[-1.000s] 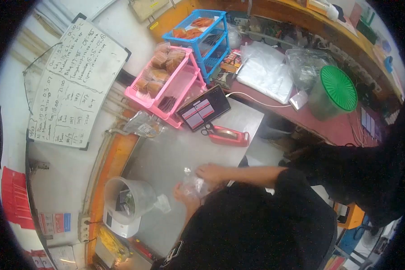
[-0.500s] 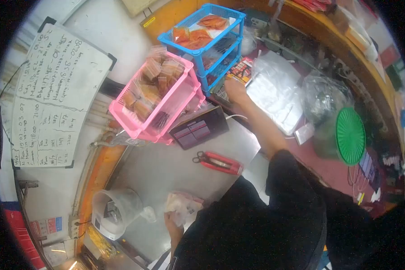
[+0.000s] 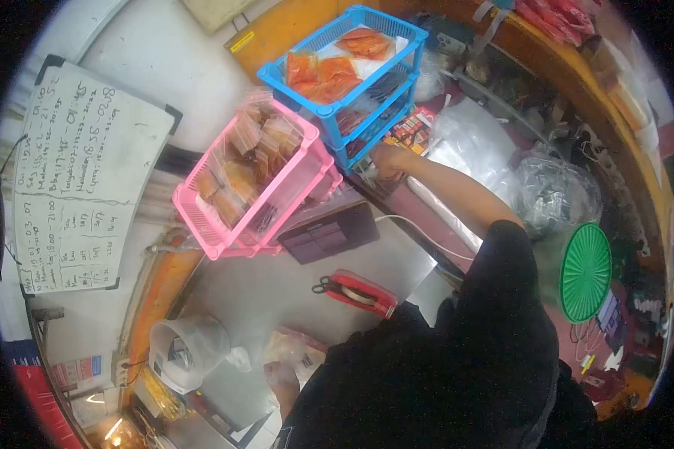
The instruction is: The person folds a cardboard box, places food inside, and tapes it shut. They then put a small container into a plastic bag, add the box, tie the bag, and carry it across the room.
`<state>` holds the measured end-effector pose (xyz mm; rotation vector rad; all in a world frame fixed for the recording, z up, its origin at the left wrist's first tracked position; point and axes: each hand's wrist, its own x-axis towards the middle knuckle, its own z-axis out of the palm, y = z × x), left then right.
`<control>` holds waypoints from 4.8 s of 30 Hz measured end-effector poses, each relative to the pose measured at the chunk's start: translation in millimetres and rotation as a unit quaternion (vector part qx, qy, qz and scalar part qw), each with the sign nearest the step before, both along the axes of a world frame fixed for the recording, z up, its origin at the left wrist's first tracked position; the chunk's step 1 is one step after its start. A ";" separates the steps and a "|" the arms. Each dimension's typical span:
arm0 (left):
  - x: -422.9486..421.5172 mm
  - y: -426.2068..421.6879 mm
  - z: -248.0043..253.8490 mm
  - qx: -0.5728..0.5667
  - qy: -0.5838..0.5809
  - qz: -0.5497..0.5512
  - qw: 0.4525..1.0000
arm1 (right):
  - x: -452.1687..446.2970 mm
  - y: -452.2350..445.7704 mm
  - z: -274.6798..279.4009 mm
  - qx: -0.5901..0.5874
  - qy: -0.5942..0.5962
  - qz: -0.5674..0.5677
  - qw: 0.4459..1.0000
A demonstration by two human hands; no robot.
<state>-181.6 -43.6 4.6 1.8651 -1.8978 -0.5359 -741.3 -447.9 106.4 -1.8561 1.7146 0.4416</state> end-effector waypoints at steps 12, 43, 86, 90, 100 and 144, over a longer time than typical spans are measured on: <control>-18.1 -2.7 15.0 0.005 -0.099 0.022 0.995 | -34.3 26.0 -58.2 -0.289 -0.219 -0.118 0.925; -21.4 19.9 40.5 -0.010 0.040 0.172 0.984 | 201.6 185.8 10.0 -0.177 -0.604 -0.190 0.754; 45.2 11.7 8.5 0.109 0.424 0.086 0.895 | 446.3 405.7 -89.9 -0.163 -0.564 -0.397 0.706; 49.3 17.6 -3.8 0.042 0.420 0.036 0.906 | 444.3 402.5 -62.3 -0.198 -0.511 -0.371 0.750; 53.7 12.9 -5.8 0.070 0.450 0.007 0.890 | 437.1 404.1 -70.5 -0.303 -0.470 -0.219 0.799; 19.5 -21.9 27.9 -0.034 0.282 0.092 0.954 | 448.5 376.1 -98.2 0.082 -0.788 -0.497 0.355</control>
